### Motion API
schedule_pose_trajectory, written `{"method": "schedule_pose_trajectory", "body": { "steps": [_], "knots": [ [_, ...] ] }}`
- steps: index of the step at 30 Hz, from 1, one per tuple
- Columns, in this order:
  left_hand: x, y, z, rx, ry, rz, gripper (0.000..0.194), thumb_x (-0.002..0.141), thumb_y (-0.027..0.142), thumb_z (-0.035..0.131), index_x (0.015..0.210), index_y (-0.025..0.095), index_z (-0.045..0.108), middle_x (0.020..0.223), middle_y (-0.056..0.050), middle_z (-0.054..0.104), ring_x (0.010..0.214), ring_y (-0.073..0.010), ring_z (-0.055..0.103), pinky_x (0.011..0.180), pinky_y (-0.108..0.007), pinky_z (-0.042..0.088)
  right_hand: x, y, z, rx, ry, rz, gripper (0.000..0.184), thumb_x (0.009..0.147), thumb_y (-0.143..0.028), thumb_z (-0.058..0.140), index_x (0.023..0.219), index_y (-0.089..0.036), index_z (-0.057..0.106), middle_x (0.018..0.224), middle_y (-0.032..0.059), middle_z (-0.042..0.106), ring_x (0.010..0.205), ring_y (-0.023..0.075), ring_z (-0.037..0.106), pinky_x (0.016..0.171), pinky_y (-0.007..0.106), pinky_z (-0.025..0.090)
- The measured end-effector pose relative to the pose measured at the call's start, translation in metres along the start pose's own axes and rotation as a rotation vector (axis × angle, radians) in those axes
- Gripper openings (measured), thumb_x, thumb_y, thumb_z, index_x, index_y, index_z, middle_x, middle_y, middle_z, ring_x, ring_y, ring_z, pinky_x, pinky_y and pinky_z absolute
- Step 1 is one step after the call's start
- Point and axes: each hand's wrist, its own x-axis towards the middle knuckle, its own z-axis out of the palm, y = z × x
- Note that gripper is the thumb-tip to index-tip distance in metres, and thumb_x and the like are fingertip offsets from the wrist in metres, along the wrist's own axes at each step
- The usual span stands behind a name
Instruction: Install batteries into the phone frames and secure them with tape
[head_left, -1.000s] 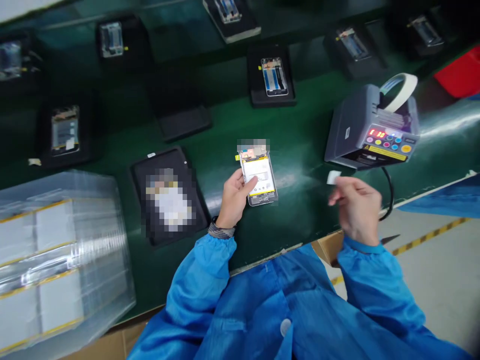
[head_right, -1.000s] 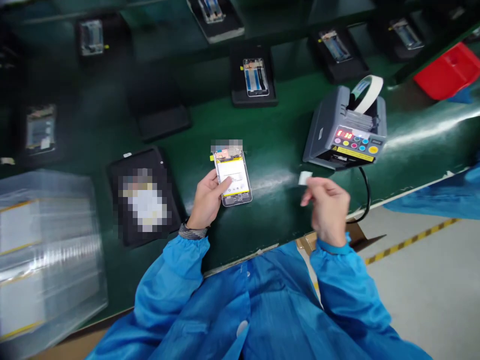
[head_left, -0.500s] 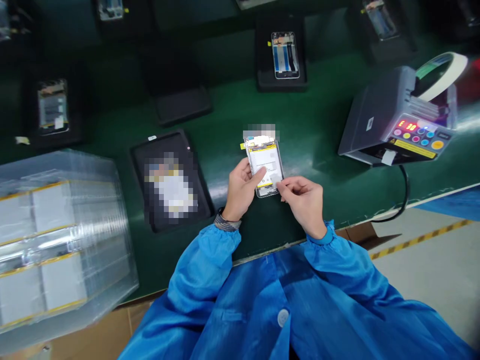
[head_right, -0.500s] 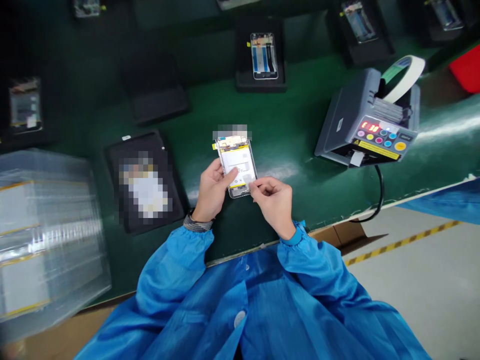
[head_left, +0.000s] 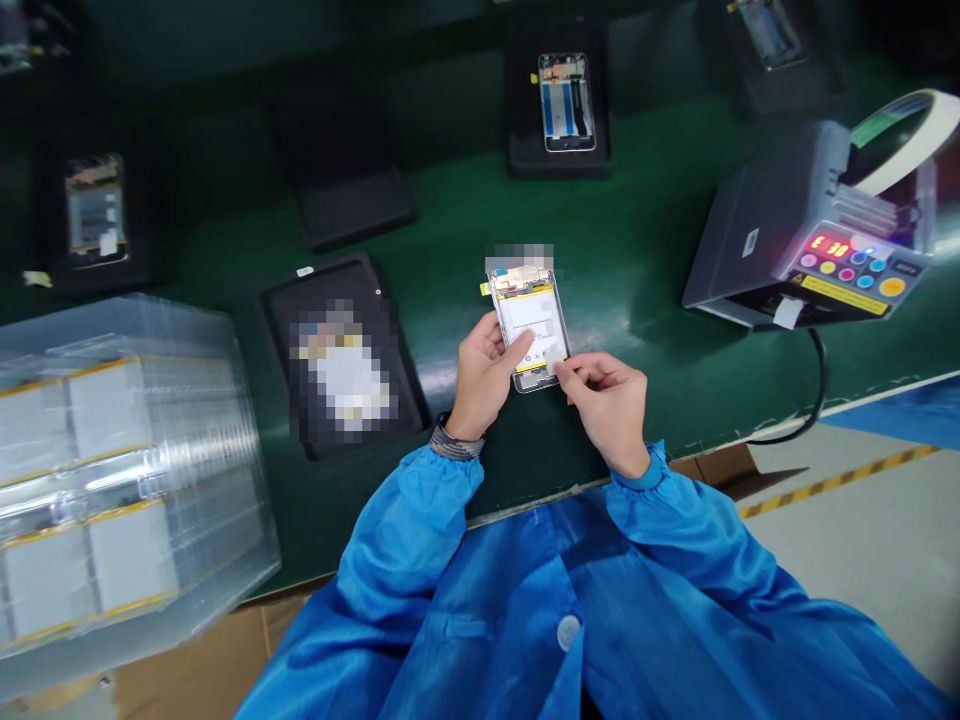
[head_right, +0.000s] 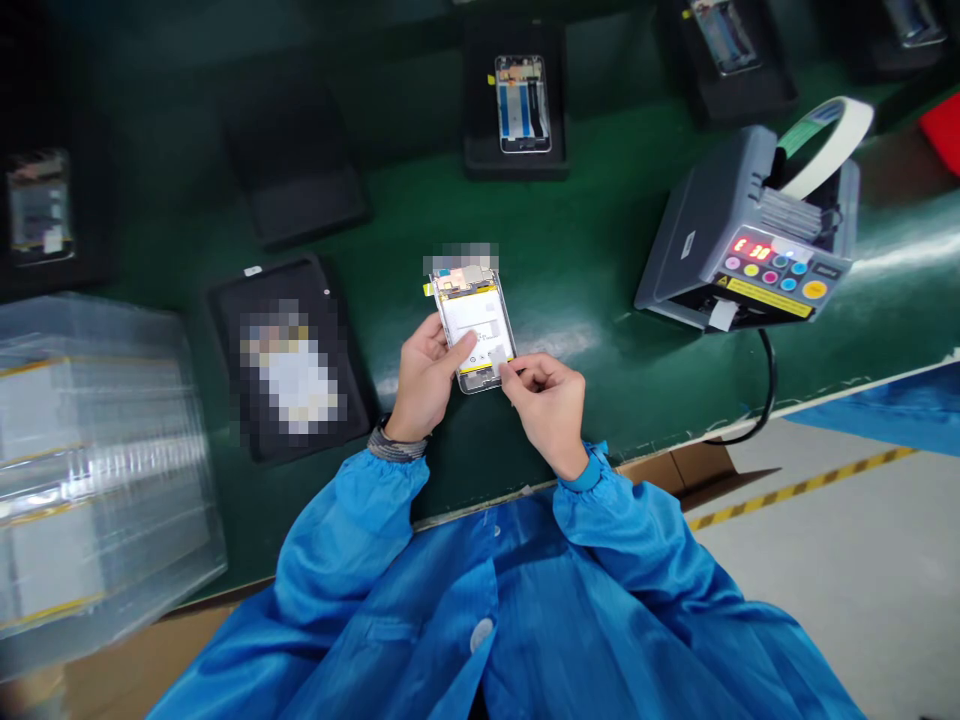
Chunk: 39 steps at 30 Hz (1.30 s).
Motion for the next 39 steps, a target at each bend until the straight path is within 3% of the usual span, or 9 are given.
{"method": "schedule_pose_trajectory", "body": {
  "steps": [15,19,21,24,27,30,34,39],
  "knots": [
    [0.000,-0.001,0.000,-0.001,0.009,0.002,0.048,0.081,0.041,0.085,0.118,0.018,0.065,0.127,-0.011,0.073,0.116,-0.0285,0.070,0.100,-0.041,0.058,-0.002,0.007,0.003,-0.012,-0.033,-0.001,0.035,0.080,-0.049,0.081,0.080,-0.018,0.064,0.052,-0.0058,0.048,0.048,0.0091,0.038,0.048,0.025,0.033],
    [-0.001,0.001,-0.001,-0.042,-0.005,-0.027,0.050,0.080,0.040,0.086,0.119,0.019,0.064,0.128,-0.011,0.072,0.116,-0.0285,0.070,0.100,-0.042,0.058,0.004,0.006,-0.003,-0.015,-0.049,-0.030,0.040,0.077,-0.044,0.085,0.097,-0.021,0.059,0.056,-0.0087,0.047,0.049,0.0092,0.042,0.049,0.024,0.036],
    [-0.002,0.003,-0.001,-0.048,-0.016,-0.035,0.049,0.081,0.039,0.085,0.120,0.019,0.064,0.129,-0.011,0.072,0.117,-0.0284,0.069,0.101,-0.042,0.058,0.011,0.002,-0.009,-0.007,-0.122,-0.014,0.050,0.072,-0.042,0.089,0.105,-0.021,0.057,0.068,-0.0061,0.057,0.052,0.0088,0.047,0.049,0.023,0.039],
    [-0.006,0.006,0.000,-0.024,-0.051,-0.018,0.047,0.083,0.037,0.084,0.121,0.019,0.065,0.130,-0.011,0.071,0.118,-0.0276,0.069,0.102,-0.041,0.056,0.023,-0.008,-0.016,0.049,-0.378,0.075,0.049,0.076,-0.049,0.085,0.105,-0.020,0.058,0.090,0.0020,0.069,0.054,0.0090,0.055,0.044,0.022,0.042],
    [-0.008,0.008,0.000,0.010,-0.084,0.004,0.047,0.085,0.038,0.082,0.124,0.019,0.064,0.129,-0.011,0.072,0.117,-0.0262,0.069,0.102,-0.038,0.056,0.031,-0.018,-0.016,0.099,-0.567,0.131,0.049,0.080,-0.056,0.080,0.104,-0.017,0.061,0.083,0.0021,0.071,0.050,0.0099,0.057,0.038,0.022,0.040],
    [-0.008,0.011,-0.001,0.025,-0.075,0.012,0.049,0.084,0.039,0.083,0.124,0.019,0.064,0.128,-0.011,0.072,0.116,-0.0259,0.070,0.102,-0.038,0.056,0.036,-0.023,-0.014,0.107,-0.618,0.131,0.050,0.082,-0.060,0.077,0.100,-0.015,0.064,0.072,-0.0004,0.068,0.043,0.0088,0.053,0.035,0.022,0.038],
    [-0.006,0.020,-0.004,0.029,-0.032,-0.004,0.050,0.081,0.042,0.084,0.122,0.019,0.064,0.130,-0.012,0.071,0.117,-0.0275,0.069,0.101,-0.040,0.057,0.042,-0.024,-0.013,0.105,-0.705,0.110,0.049,0.091,-0.063,0.067,0.103,-0.016,0.063,0.071,0.0006,0.070,0.045,0.0112,0.061,0.037,0.020,0.038],
    [-0.002,0.030,-0.014,0.055,0.014,0.024,0.054,0.079,0.045,0.086,0.120,0.019,0.064,0.131,-0.013,0.071,0.118,-0.0282,0.069,0.099,-0.040,0.057,0.048,-0.028,-0.004,0.097,-0.802,0.081,0.047,0.083,-0.056,0.078,0.100,-0.016,0.059,0.074,0.0024,0.074,0.048,0.0120,0.064,0.041,0.020,0.044]
  ]
}}
